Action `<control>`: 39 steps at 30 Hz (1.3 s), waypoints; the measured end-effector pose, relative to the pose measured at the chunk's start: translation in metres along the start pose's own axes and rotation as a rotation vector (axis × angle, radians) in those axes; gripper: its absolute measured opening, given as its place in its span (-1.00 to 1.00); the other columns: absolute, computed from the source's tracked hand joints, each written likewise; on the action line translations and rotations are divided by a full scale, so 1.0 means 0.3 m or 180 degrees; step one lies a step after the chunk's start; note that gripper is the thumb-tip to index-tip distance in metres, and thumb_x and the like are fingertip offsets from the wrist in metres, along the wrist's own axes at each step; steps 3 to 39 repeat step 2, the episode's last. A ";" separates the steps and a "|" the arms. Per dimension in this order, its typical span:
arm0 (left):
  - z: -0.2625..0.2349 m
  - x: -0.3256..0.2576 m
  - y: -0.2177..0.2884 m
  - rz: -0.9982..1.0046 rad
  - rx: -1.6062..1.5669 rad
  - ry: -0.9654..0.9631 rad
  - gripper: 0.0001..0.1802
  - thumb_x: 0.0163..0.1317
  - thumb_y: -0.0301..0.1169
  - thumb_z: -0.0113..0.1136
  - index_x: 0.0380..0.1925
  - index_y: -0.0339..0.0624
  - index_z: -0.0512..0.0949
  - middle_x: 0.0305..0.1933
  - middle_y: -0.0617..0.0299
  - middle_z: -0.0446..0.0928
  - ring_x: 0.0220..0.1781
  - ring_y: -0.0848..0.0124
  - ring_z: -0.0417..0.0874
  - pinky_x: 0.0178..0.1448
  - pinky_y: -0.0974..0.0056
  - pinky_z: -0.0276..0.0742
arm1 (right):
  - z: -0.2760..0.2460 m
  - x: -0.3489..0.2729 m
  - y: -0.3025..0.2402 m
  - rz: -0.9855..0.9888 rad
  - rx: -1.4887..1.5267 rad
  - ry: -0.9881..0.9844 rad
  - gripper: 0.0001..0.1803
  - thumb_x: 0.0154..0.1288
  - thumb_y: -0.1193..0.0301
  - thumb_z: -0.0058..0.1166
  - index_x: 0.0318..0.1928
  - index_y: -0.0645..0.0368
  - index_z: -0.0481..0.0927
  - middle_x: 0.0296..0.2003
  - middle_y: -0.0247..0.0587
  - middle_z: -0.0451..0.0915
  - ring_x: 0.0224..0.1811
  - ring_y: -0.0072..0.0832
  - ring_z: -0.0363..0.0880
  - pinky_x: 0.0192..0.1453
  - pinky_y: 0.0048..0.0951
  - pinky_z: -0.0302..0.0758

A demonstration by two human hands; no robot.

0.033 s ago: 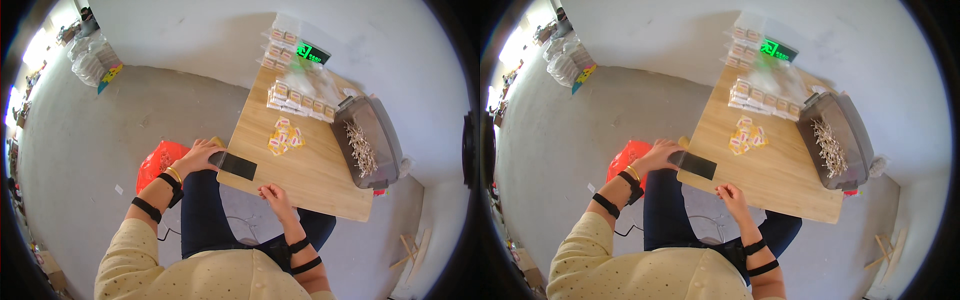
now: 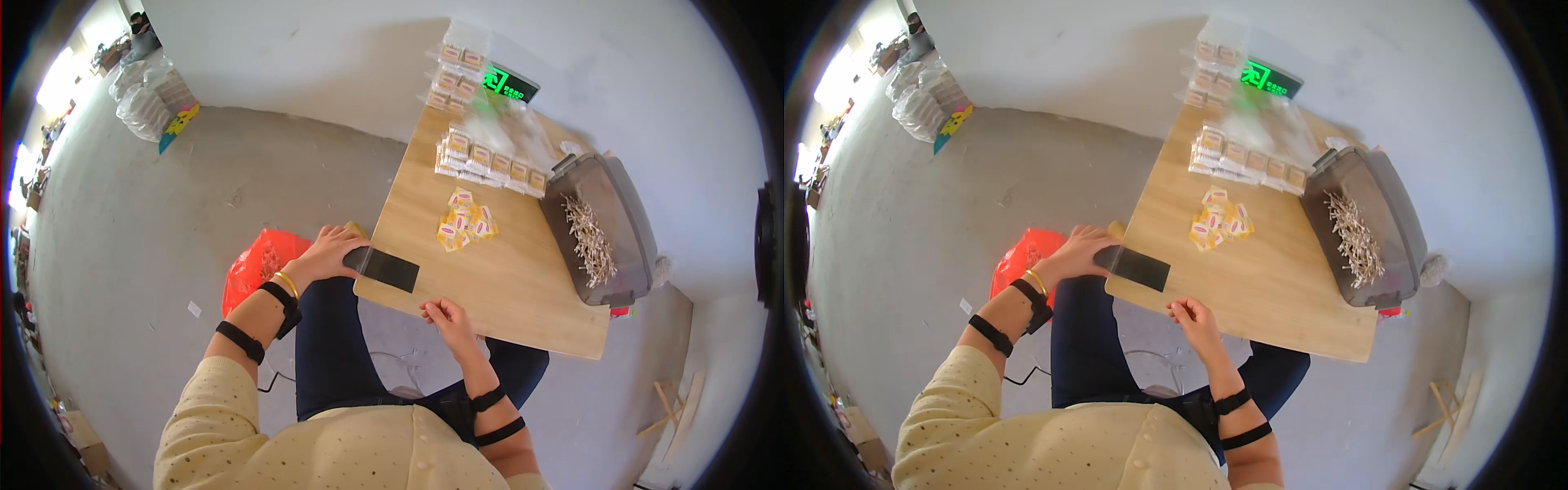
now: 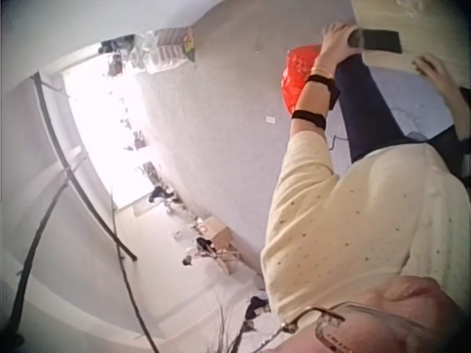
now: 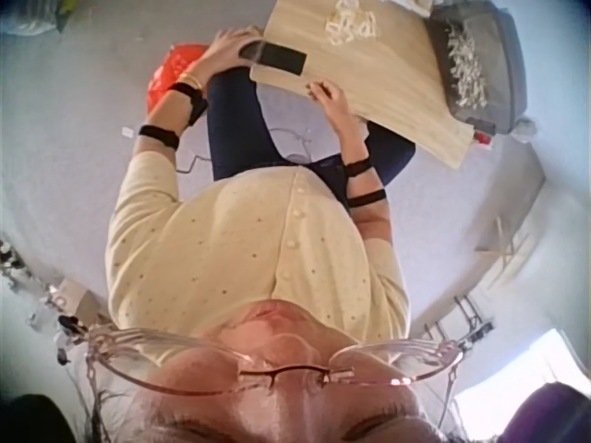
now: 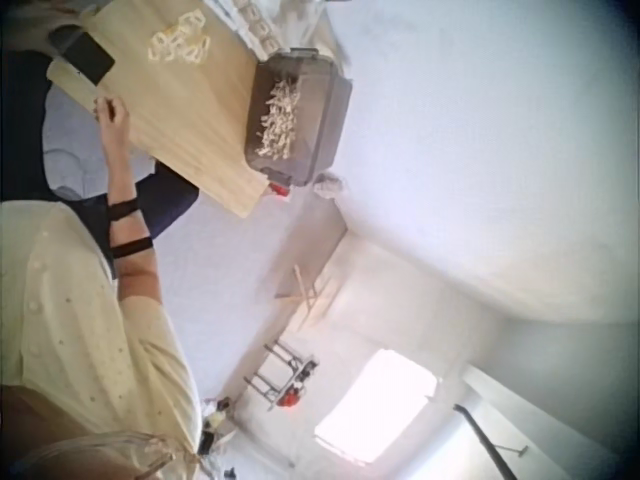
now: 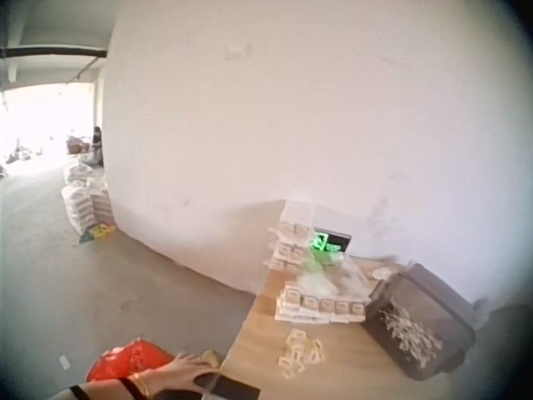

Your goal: Packaging cotton swabs into small plastic bags.

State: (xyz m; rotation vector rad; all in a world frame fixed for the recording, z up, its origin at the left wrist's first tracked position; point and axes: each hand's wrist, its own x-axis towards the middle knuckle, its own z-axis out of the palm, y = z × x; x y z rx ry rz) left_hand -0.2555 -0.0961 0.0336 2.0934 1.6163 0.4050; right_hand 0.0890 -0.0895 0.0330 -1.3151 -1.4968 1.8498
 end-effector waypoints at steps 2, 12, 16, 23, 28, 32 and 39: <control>0.002 0.031 0.049 0.0345 0.0222 0.0012 -0.23 -0.01 -0.11 0.58 0.26 0.06 0.53 0.17 0.16 0.52 0.34 0.07 0.39 0.46 -0.04 0.17 | 0.009 -0.007 0.007 0.0017 -0.0023 -0.0024 -0.75 0.54 0.31 0.08 -0.12 0.26 0.68 -0.30 -0.34 0.67 -0.24 -0.63 0.58 -0.07 -0.54 0.54; 0.002 0.031 0.049 0.0345 0.0222 0.0012 -0.23 -0.01 -0.11 0.58 0.26 0.06 0.53 0.17 0.16 0.52 0.34 0.07 0.39 0.46 -0.04 0.17 | 0.009 -0.007 0.007 0.0017 -0.0023 -0.0024 -0.75 0.54 0.31 0.08 -0.12 0.26 0.68 -0.30 -0.34 0.67 -0.24 -0.63 0.58 -0.07 -0.54 0.54; 0.002 0.031 0.049 0.0345 0.0222 0.0012 -0.23 -0.01 -0.11 0.58 0.26 0.06 0.53 0.17 0.16 0.52 0.34 0.07 0.39 0.46 -0.04 0.17 | 0.009 -0.007 0.007 0.0017 -0.0023 -0.0024 -0.75 0.54 0.31 0.08 -0.12 0.26 0.68 -0.30 -0.34 0.67 -0.24 -0.63 0.58 -0.07 -0.54 0.54; 0.002 0.031 0.049 0.0345 0.0222 0.0012 -0.23 -0.01 -0.11 0.58 0.26 0.06 0.53 0.17 0.16 0.52 0.34 0.07 0.39 0.46 -0.04 0.17 | 0.009 -0.007 0.007 0.0017 -0.0023 -0.0024 -0.75 0.54 0.31 0.08 -0.12 0.26 0.68 -0.30 -0.34 0.67 -0.24 -0.63 0.58 -0.07 -0.54 0.54; 0.002 0.031 0.049 0.0345 0.0222 0.0012 -0.23 -0.01 -0.11 0.58 0.26 0.06 0.53 0.17 0.16 0.52 0.34 0.07 0.39 0.46 -0.04 0.17 | 0.009 -0.007 0.007 0.0017 -0.0023 -0.0024 -0.75 0.54 0.31 0.08 -0.12 0.26 0.68 -0.30 -0.34 0.67 -0.24 -0.63 0.58 -0.07 -0.54 0.54; 0.002 0.031 0.049 0.0345 0.0222 0.0012 -0.23 -0.01 -0.11 0.58 0.26 0.06 0.53 0.17 0.16 0.52 0.34 0.07 0.39 0.46 -0.04 0.17 | 0.009 -0.007 0.007 0.0017 -0.0023 -0.0024 -0.75 0.54 0.31 0.08 -0.12 0.26 0.68 -0.30 -0.34 0.67 -0.24 -0.63 0.58 -0.07 -0.54 0.54; 0.002 0.031 0.049 0.0345 0.0222 0.0012 -0.23 -0.01 -0.11 0.58 0.26 0.06 0.53 0.17 0.16 0.52 0.34 0.07 0.39 0.46 -0.04 0.17 | 0.009 -0.007 0.007 0.0017 -0.0023 -0.0024 -0.75 0.54 0.31 0.08 -0.12 0.26 0.68 -0.30 -0.34 0.67 -0.24 -0.63 0.58 -0.07 -0.54 0.54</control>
